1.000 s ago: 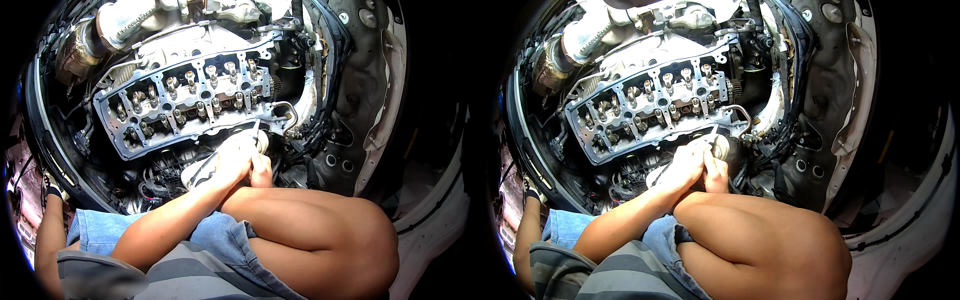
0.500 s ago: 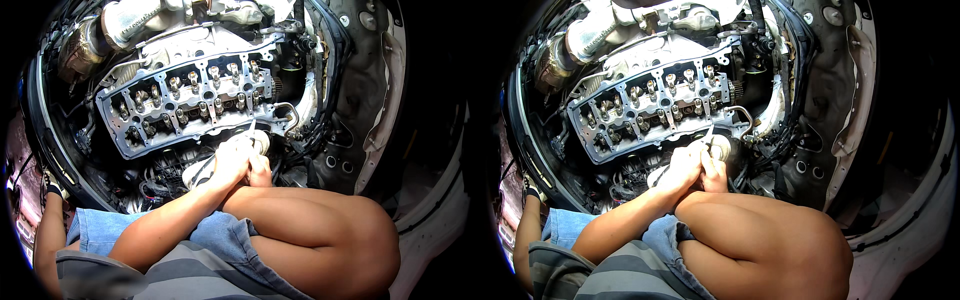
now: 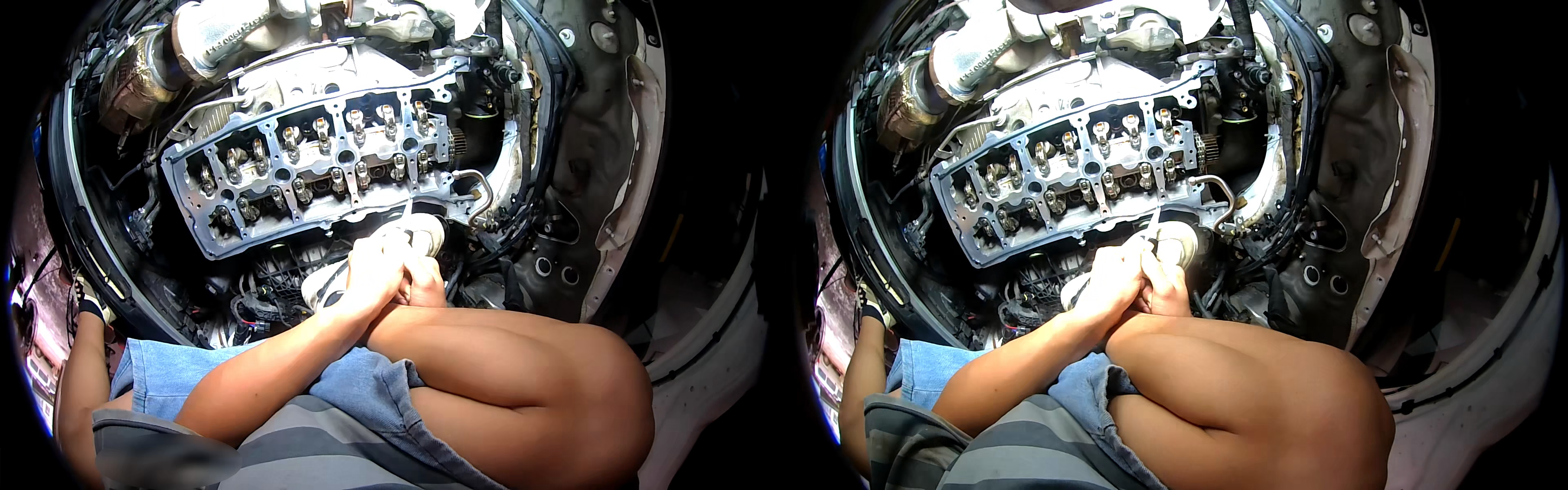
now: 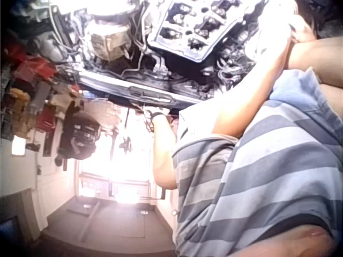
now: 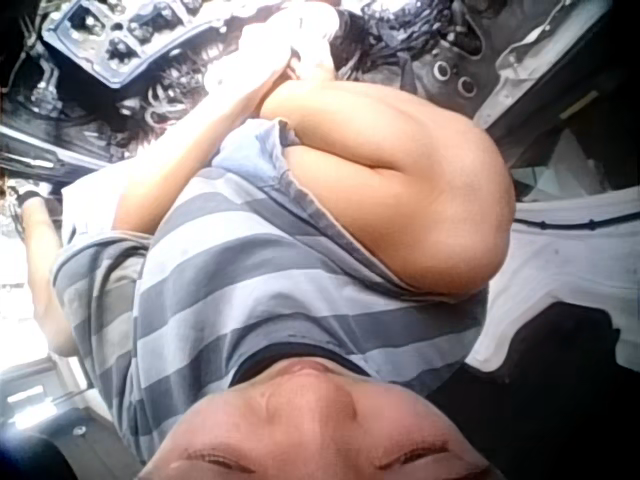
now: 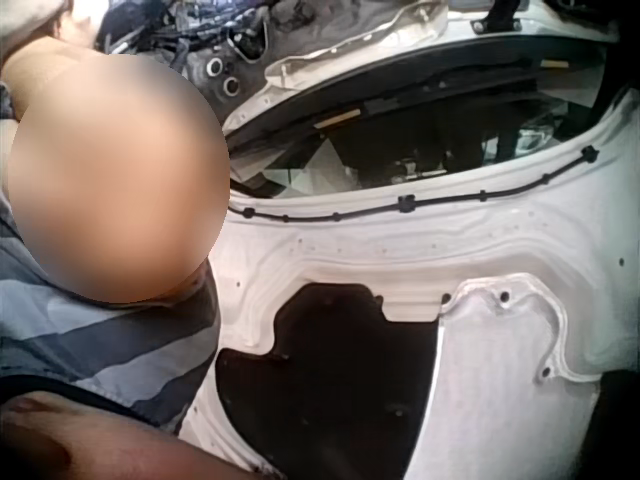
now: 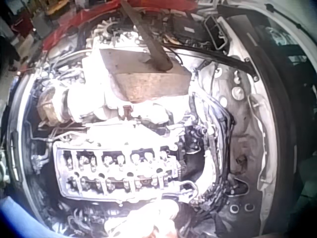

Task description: The person applies a substance from a tube onto the engine block and uses a small tool to work on the cylinder head area while sitting in the engine bay.

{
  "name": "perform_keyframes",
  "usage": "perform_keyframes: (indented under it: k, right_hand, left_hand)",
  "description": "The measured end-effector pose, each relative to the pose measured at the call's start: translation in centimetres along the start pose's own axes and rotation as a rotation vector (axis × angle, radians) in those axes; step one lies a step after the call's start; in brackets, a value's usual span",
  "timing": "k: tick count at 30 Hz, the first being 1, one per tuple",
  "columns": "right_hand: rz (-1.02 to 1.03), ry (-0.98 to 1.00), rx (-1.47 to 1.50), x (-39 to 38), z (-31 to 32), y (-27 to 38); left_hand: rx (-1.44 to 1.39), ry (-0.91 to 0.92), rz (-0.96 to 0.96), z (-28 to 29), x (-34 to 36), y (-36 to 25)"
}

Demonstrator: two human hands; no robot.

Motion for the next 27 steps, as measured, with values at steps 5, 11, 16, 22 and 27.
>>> perform_keyframes:
  k: [5,11,16,22,27]
  right_hand:
    - [-0.221,-0.085,0.299,-1.5,-3.8,-4.7]
    - [-0.922,-0.306,1.366,-9.2,-16.9,-18.4]
    - [-0.993,-0.36,1.448,-9.9,-17.8,-19.2]
    - [-1.022,-0.262,1.428,-9.1,-17.1,-18.5]
    - [-1.043,-0.256,1.513,-10.2,-18.2,-19.5]
  left_hand:
    - [-0.076,-0.04,0.011,-0.1,-0.2,-0.1]
    - [-0.161,-0.045,0.046,-0.1,-0.4,-0.2]
    - [-0.232,0.038,0.27,0.2,-1.4,-1.4]
    - [-0.201,0.017,0.142,0.5,-1.3,-0.5]
    - [-0.272,0.025,0.109,0.5,-1.7,-0.7]
Point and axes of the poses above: each hand's wrist, its own x-axis towards the middle knuckle, its own z-axis out of the back of the hand, y = z × x, the point moved 3 cm from there along x, towards the middle knuckle, and after that the axes turned 6 degrees about y, right-handed, at the moved point
